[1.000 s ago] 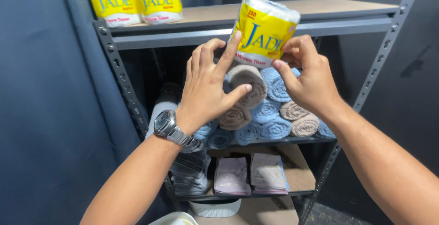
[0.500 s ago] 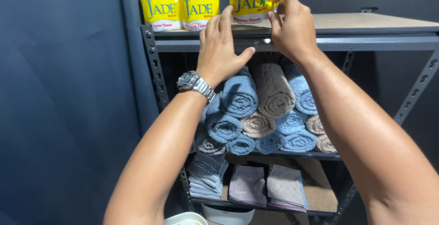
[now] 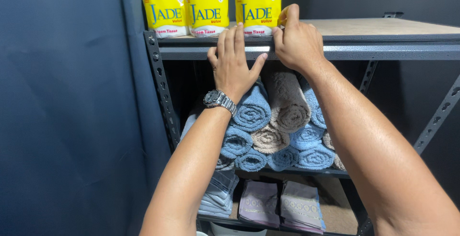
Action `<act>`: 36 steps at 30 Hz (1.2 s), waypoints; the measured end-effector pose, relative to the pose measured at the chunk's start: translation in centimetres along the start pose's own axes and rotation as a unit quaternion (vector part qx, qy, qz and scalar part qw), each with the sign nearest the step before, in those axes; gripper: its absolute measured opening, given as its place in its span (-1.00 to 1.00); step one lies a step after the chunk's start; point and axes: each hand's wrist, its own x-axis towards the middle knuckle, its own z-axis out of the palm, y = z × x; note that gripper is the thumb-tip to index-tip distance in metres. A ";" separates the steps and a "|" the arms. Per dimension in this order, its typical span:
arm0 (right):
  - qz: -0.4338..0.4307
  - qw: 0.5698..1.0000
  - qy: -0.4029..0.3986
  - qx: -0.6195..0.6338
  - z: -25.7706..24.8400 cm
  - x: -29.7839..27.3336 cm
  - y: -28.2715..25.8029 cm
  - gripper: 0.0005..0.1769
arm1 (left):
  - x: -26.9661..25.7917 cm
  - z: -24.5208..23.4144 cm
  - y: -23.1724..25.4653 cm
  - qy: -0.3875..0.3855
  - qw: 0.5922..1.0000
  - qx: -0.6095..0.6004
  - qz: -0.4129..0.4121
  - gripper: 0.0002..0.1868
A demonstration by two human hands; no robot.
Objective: The person sits on the floor and repeatedly picks up rolls of toilet paper from a white bucket. They place the rolls onto a metal shelf, stacking them in rows next to existing packages.
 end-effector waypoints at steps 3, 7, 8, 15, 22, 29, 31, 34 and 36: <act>0.012 1.000 0.007 0.016 0.5 -0.3 -0.1 -0.62 | -0.8 1.2 -0.3 0.055 0.998 0.024 0.002 -0.13; -0.071 0.988 0.121 -0.063 2.6 -0.8 1.1 -0.67 | -1.2 2.6 -0.8 0.124 0.992 -0.005 0.021 -0.25; -0.100 0.980 0.145 -0.092 3.1 -0.8 1.4 -0.65 | -1.3 2.7 -0.8 0.138 0.990 -0.004 0.026 -0.26; -0.096 0.970 0.166 -0.146 2.9 -1.2 0.7 -0.62 | -1.5 4.9 -1.6 0.166 0.984 -0.028 0.052 -0.14; -0.104 0.960 0.199 -0.170 4.0 -1.2 1.1 -0.53 | -1.6 3.9 -1.5 0.163 0.985 -0.042 0.047 -0.17; -0.049 0.979 0.109 -0.166 4.1 -0.3 0.8 -0.28 | -1.2 3.1 -1.4 0.161 0.985 -0.048 0.036 -0.29; -0.059 0.977 0.116 -0.171 3.9 -0.3 0.6 -0.32 | -1.0 2.0 -0.9 0.154 0.987 -0.036 0.028 -0.36; -0.063 0.974 0.123 -0.178 3.9 -0.3 0.3 -0.34 | -0.9 1.2 -0.7 0.142 0.989 -0.019 0.018 -0.43; -0.059 0.975 0.120 -0.179 4.0 -0.2 0.3 -0.33 | -1.0 0.9 -0.7 0.134 0.991 -0.015 0.013 -0.43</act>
